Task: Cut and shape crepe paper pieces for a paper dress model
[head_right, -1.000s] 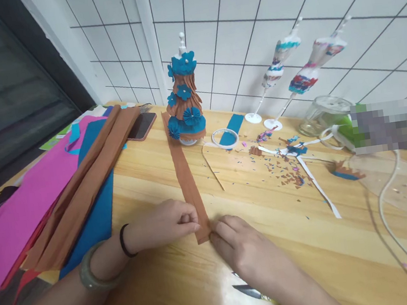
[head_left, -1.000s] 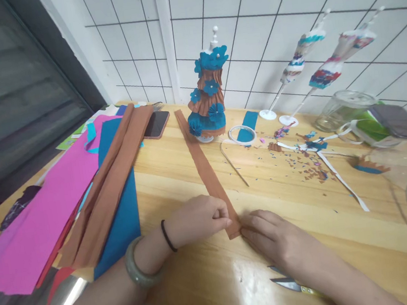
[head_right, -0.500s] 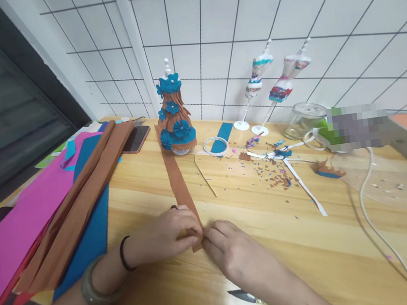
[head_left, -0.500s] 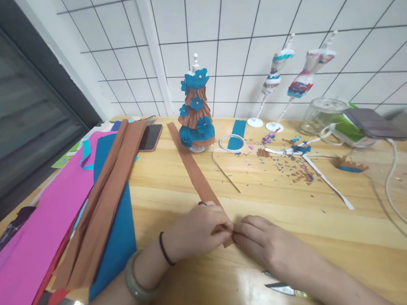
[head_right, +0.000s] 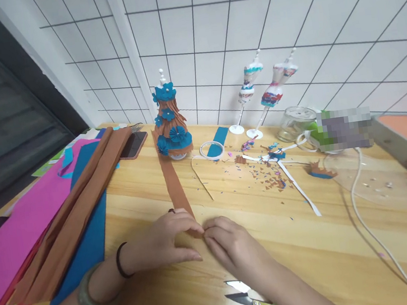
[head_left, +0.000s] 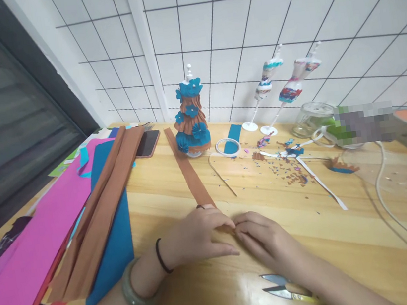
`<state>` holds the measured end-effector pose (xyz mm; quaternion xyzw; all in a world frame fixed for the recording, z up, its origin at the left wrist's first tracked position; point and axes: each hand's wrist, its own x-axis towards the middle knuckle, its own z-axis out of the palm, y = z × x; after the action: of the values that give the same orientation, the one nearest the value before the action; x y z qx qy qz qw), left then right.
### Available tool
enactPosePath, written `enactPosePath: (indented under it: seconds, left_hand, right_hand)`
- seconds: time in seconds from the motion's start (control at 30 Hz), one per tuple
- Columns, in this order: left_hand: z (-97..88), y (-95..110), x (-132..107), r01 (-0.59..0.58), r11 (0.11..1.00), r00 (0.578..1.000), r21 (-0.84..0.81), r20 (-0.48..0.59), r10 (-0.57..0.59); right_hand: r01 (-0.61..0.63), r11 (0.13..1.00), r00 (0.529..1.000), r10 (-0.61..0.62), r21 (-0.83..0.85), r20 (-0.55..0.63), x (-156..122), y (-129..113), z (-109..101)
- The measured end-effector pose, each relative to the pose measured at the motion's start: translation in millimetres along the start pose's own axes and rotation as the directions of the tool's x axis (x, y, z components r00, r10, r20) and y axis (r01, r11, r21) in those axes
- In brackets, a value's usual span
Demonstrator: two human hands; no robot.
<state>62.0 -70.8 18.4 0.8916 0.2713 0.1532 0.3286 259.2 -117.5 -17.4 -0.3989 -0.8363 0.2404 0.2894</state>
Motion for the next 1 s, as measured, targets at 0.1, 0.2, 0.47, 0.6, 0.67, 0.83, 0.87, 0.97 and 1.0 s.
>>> enactPosePath:
  seconds: [0.1,0.2,0.47,0.6,0.67,0.83,0.87,0.97,1.0]
  left_hand:
    - [5.6,-3.8,0.2,-0.021,0.999,0.998,0.028,-0.052,0.022]
    - [13.2,-8.2,1.6,-0.026,0.998,0.994,0.057,-0.106,0.032]
    - [18.1,-0.2,5.6,0.152,0.967,0.952,-0.206,-0.233,-0.199]
    - [21.5,-0.9,5.4,0.225,0.876,0.919,-0.427,-0.205,-0.336]
    - [23.9,-4.0,5.2,0.233,0.815,0.910,-0.531,-0.176,-0.375]
    - [27.4,-9.9,5.9,0.220,0.699,0.904,-0.681,-0.126,-0.408]
    - [27.7,-10.4,6.0,0.221,0.689,0.903,-0.691,-0.122,-0.412]
    - [28.5,-11.1,6.0,0.228,0.667,0.901,-0.710,-0.105,-0.420]
    - [28.7,-11.2,6.0,0.230,0.656,0.901,-0.719,-0.098,-0.423]
  right_hand:
    - [-0.048,0.994,0.999,0.050,0.093,-0.020,1.2,1.4,0.4]
    - [-0.083,0.983,0.996,0.087,0.162,-0.019,2.8,-0.3,0.1]
    - [-0.179,0.939,0.975,0.210,0.294,-0.078,4.4,-2.8,0.6]
    - [-0.181,0.917,0.966,0.234,0.356,-0.113,5.2,0.2,2.9]
    - [-0.195,0.890,0.956,0.266,0.411,-0.123,5.0,1.3,2.7]
    - [-0.263,0.822,0.913,0.381,0.504,-0.145,3.2,2.8,1.2]
    - [-0.276,0.812,0.903,0.402,0.515,-0.149,3.0,3.2,1.2]
    - [-0.299,0.783,0.885,0.442,0.545,-0.148,3.1,4.1,1.3]
    - [-0.304,0.775,0.880,0.451,0.554,-0.147,3.2,4.1,1.2]
